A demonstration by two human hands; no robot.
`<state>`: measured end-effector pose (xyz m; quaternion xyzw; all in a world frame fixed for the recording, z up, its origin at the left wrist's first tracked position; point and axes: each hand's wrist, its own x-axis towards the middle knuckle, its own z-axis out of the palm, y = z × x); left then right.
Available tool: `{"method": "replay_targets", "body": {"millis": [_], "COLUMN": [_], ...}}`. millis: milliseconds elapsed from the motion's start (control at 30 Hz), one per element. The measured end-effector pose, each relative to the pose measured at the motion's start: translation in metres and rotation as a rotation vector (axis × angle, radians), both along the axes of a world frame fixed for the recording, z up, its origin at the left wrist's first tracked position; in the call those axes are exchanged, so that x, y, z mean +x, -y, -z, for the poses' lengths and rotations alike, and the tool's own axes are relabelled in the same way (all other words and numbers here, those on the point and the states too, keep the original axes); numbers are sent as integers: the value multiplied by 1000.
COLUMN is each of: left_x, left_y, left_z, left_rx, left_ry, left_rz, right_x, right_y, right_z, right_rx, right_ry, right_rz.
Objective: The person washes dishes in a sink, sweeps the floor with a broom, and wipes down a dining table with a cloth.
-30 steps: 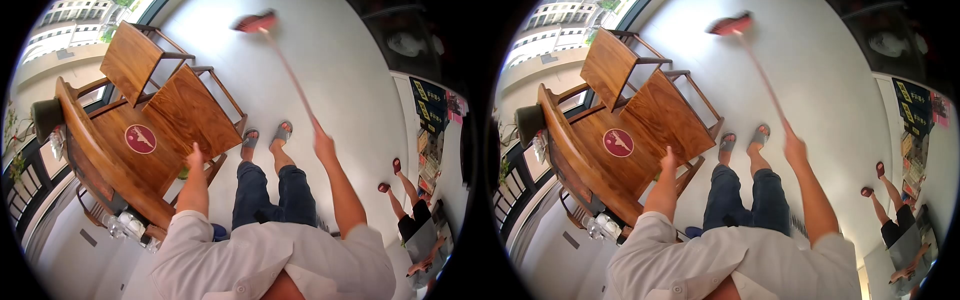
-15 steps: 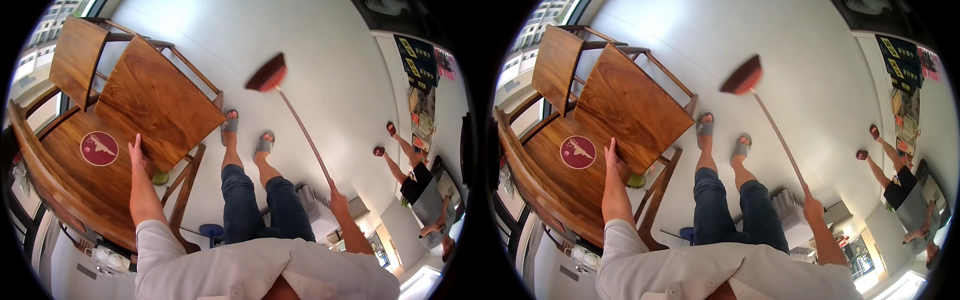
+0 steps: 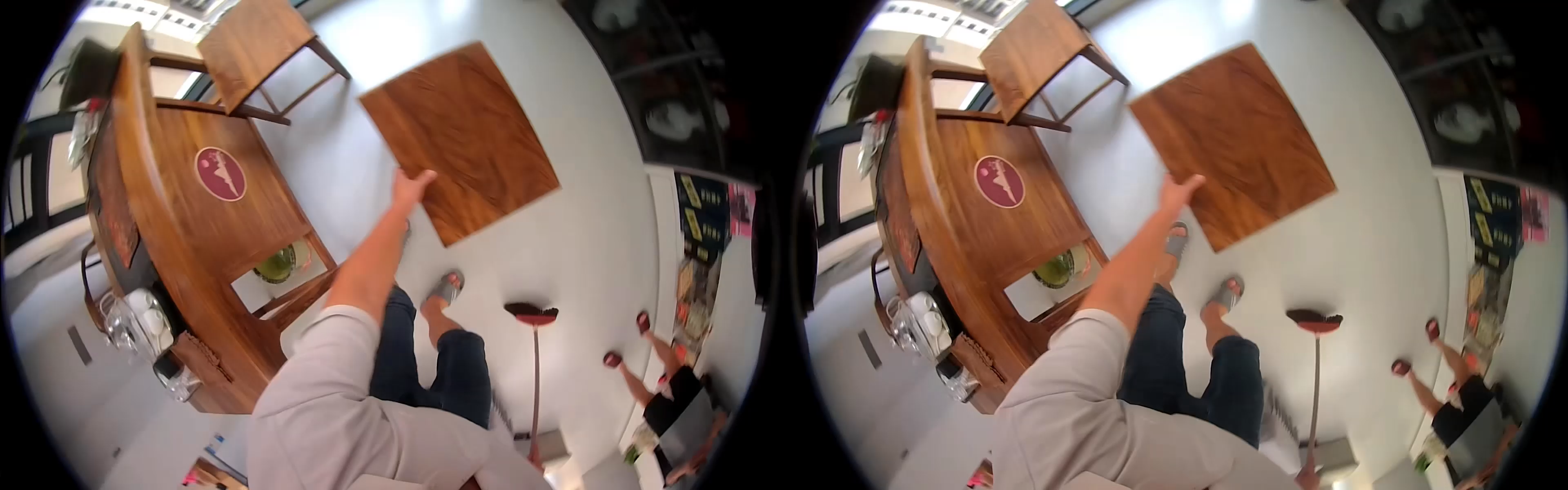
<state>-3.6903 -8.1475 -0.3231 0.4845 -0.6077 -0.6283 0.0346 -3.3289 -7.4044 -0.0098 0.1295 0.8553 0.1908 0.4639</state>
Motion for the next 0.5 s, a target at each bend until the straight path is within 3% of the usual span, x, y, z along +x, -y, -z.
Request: {"method": "replay_targets", "body": {"millis": [33, 100, 167, 200, 267, 300, 333, 367, 400, 433, 500], "left_x": [-17, -54, -77, -86, -88, -83, -67, -61, -37, -33, -26], "left_y": [-14, -44, -54, -53, -7, 38, 92, 166, 250, 317, 458], "left_z": [33, 36, 54, 51, 37, 28, 134, 98, 93, 26, -29], "left_rx": [4, -56, 42, 97, 97, 37, -361, -312, -455, -766, -935], "left_ry": [-42, 59, -101, -180, -37, 62, 142, 391, 408, 302, 418], "left_rz": [19, 120, 290, 381, 603, 460, 390, 20, -214, -532, -636], "right_x": [-7, -24, -43, -51, -73, -88, -105, -126, -141, -159, -204], "right_y": [18, 54, 88, 108, 155, 180, 204, 229, 255, 284, 338], "right_z": [-6, -11, -9, -10, -11, -10, -10, -11, -16, -20, -32], "right_rx": [-1, -26, -67, -92, -158, -193, -227, -271, -301, -338, -419], "right_ry": [6, 4, -11, -20, -23, -29, -34, -29, -31, -34, -30], "right_rz": [23, 67, 100, 116, 150, 164, 173, 175, 192, 214, 234]}}
